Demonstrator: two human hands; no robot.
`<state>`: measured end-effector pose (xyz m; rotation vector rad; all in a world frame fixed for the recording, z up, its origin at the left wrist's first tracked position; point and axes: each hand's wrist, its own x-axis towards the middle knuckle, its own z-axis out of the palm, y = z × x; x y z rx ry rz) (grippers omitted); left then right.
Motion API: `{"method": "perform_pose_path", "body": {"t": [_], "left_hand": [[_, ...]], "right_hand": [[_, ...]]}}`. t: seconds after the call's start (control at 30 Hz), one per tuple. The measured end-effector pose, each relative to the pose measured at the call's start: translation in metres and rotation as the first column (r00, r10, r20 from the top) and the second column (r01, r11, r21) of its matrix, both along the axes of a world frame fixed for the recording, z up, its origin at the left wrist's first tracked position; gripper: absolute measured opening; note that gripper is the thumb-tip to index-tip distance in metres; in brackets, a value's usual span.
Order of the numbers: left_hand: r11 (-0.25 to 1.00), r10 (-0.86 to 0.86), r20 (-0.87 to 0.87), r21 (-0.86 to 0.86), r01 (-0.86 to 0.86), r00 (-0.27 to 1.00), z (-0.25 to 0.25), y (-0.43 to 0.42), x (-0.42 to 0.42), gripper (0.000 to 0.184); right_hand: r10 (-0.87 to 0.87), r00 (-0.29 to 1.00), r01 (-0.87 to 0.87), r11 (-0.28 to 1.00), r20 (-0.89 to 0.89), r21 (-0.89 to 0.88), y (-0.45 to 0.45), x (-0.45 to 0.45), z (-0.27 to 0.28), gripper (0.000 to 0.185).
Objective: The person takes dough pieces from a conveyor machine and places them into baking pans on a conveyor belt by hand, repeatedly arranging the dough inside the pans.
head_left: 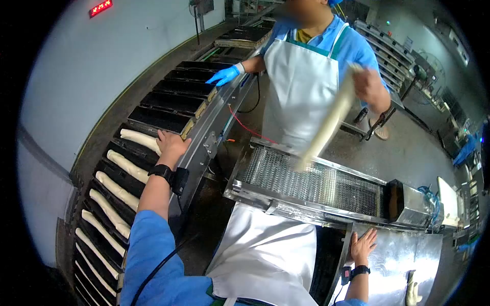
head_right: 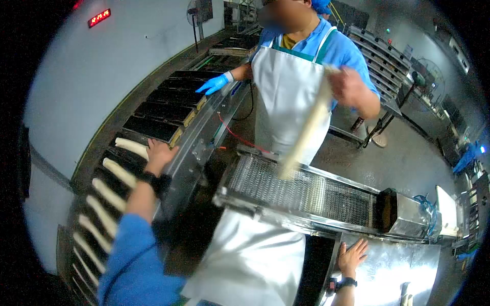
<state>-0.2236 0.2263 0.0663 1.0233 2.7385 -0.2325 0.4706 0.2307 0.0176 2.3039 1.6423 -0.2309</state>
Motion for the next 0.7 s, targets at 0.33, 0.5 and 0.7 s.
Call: {"method": "perform_pose_path", "body": {"t": [0.33, 0.5, 0.7], "left_hand": [[0.939, -0.252, -0.385, 0.123, 0.32, 0.888, -0.12, -0.099, -0.07, 0.057], [0.954, 0.294, -0.194, 0.115, -0.276, 0.936, -0.077, -0.153, -0.048, 0.075], [0.809, 0.535, -0.307, 0.453, -0.374, 0.787, -0.126, -0.159, -0.061, 0.081]], "right_hand": [[0.027, 0.992, 0.0, 0.977, -0.125, 0.212, -0.011, -0.018, -0.027, 0.095], [0.121, 0.987, -0.07, 0.918, -0.108, 0.389, -0.052, -0.029, -0.058, 0.102], [0.133, 0.99, -0.101, 0.896, -0.045, 0.433, -0.058, -0.02, -0.075, 0.101]]}}
